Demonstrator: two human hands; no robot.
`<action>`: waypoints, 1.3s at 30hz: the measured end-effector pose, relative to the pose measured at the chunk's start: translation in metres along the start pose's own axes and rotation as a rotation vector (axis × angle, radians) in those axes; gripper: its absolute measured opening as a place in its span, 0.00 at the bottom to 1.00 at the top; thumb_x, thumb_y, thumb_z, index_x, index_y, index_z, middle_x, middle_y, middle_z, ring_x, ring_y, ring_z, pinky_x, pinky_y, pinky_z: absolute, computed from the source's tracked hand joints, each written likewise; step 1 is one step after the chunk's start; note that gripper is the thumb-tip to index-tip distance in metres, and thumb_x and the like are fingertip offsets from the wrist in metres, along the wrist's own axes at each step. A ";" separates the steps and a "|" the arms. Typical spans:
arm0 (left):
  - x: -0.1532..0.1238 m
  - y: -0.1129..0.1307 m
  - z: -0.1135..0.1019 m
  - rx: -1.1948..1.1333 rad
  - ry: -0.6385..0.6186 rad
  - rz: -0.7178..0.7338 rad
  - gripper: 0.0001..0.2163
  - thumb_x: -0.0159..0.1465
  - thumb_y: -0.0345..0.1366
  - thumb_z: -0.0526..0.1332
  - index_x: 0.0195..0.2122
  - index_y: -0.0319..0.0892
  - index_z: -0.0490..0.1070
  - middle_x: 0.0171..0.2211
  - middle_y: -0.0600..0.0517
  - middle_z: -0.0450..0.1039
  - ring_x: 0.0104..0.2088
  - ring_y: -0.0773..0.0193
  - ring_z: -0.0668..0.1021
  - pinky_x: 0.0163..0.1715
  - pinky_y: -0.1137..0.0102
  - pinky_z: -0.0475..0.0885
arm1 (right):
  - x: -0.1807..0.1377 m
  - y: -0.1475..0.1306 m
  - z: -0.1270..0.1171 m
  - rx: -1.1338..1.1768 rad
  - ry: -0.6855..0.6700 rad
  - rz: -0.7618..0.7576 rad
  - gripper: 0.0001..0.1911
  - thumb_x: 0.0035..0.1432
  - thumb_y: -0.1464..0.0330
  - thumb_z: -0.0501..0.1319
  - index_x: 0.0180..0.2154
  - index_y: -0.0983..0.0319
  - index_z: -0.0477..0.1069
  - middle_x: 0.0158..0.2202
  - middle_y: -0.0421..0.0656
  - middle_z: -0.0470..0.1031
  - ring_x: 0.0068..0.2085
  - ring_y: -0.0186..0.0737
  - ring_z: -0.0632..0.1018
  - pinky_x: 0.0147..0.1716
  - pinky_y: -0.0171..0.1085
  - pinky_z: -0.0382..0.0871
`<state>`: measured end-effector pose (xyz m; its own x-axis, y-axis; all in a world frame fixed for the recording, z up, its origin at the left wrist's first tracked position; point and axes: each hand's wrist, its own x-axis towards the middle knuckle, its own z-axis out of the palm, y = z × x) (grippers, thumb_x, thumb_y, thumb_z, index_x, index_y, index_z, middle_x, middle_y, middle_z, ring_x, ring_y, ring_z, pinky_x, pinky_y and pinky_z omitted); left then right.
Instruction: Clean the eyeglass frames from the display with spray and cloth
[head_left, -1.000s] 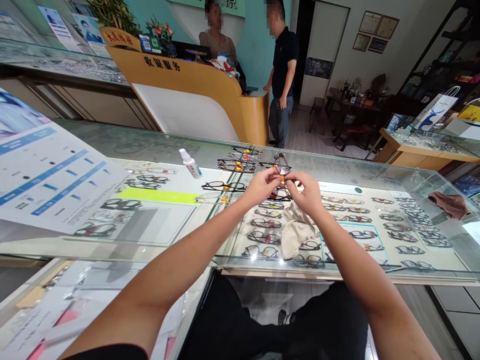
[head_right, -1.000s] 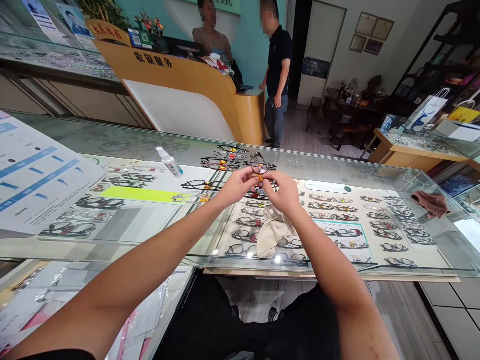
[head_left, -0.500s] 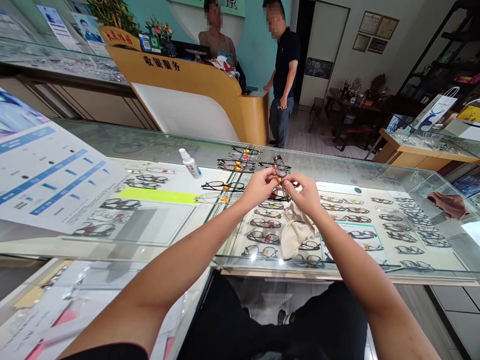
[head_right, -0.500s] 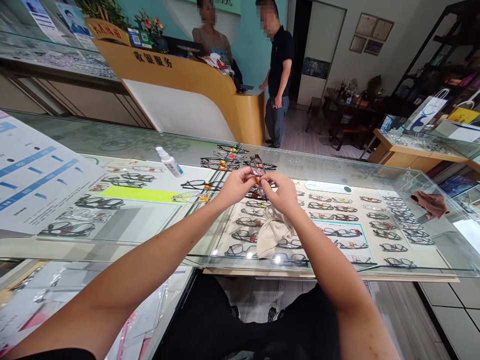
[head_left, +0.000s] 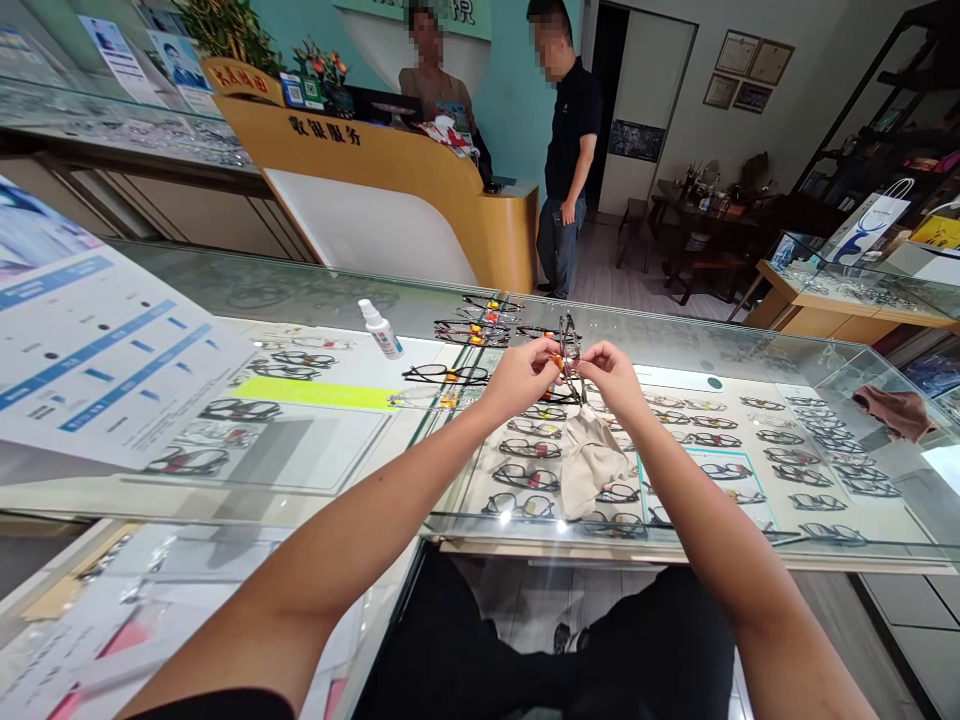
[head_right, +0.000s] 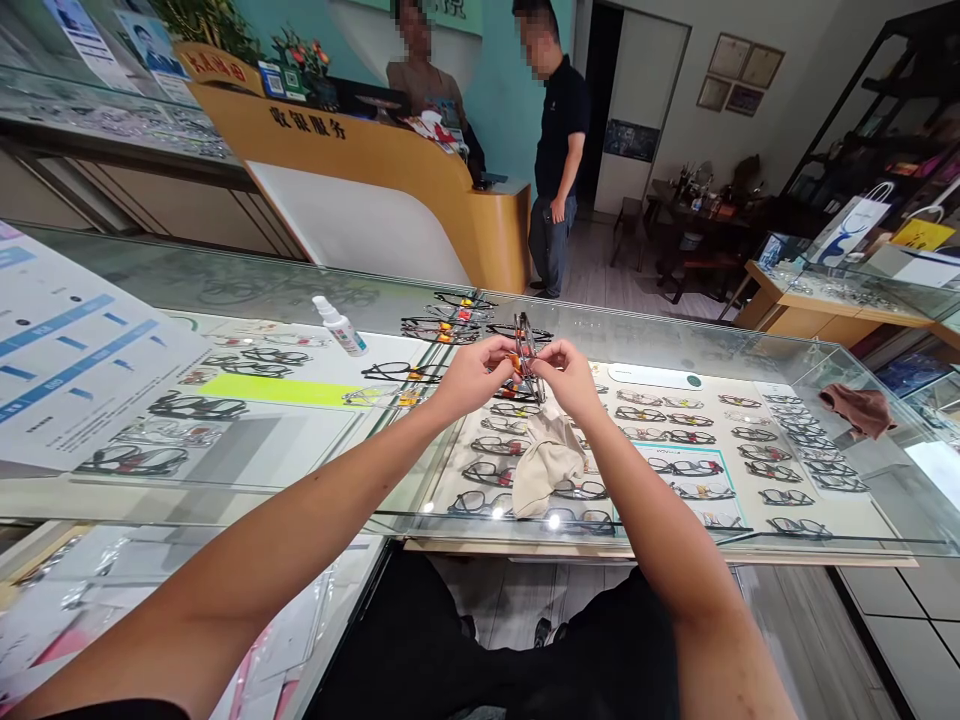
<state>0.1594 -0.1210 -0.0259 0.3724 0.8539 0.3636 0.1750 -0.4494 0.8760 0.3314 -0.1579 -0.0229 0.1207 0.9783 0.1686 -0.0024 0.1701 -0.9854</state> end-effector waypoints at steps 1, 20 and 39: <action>0.000 0.000 0.000 0.008 0.003 0.011 0.11 0.58 0.39 0.59 0.38 0.41 0.75 0.28 0.52 0.81 0.27 0.60 0.83 0.32 0.68 0.76 | 0.000 0.000 0.000 0.015 -0.005 0.021 0.15 0.42 0.61 0.72 0.30 0.57 0.69 0.29 0.37 0.75 0.35 0.38 0.75 0.41 0.41 0.69; 0.010 -0.003 -0.023 0.430 0.337 0.254 0.08 0.63 0.31 0.57 0.33 0.43 0.76 0.35 0.50 0.81 0.36 0.60 0.79 0.40 0.66 0.71 | -0.005 -0.019 -0.004 -0.049 0.005 0.137 0.11 0.38 0.63 0.68 0.23 0.58 0.68 0.25 0.36 0.70 0.32 0.36 0.67 0.35 0.38 0.58; 0.012 -0.005 -0.034 0.513 0.564 0.298 0.08 0.66 0.34 0.58 0.45 0.44 0.72 0.45 0.45 0.78 0.45 0.51 0.76 0.52 0.56 0.67 | -0.008 -0.018 -0.004 0.054 -0.219 0.093 0.23 0.43 0.55 0.77 0.27 0.57 0.66 0.31 0.39 0.80 0.50 0.48 0.84 0.51 0.43 0.70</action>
<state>0.1319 -0.0997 -0.0147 -0.0214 0.6219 0.7828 0.5875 -0.6257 0.5132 0.3346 -0.1696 -0.0068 -0.1002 0.9914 0.0837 -0.0570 0.0782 -0.9953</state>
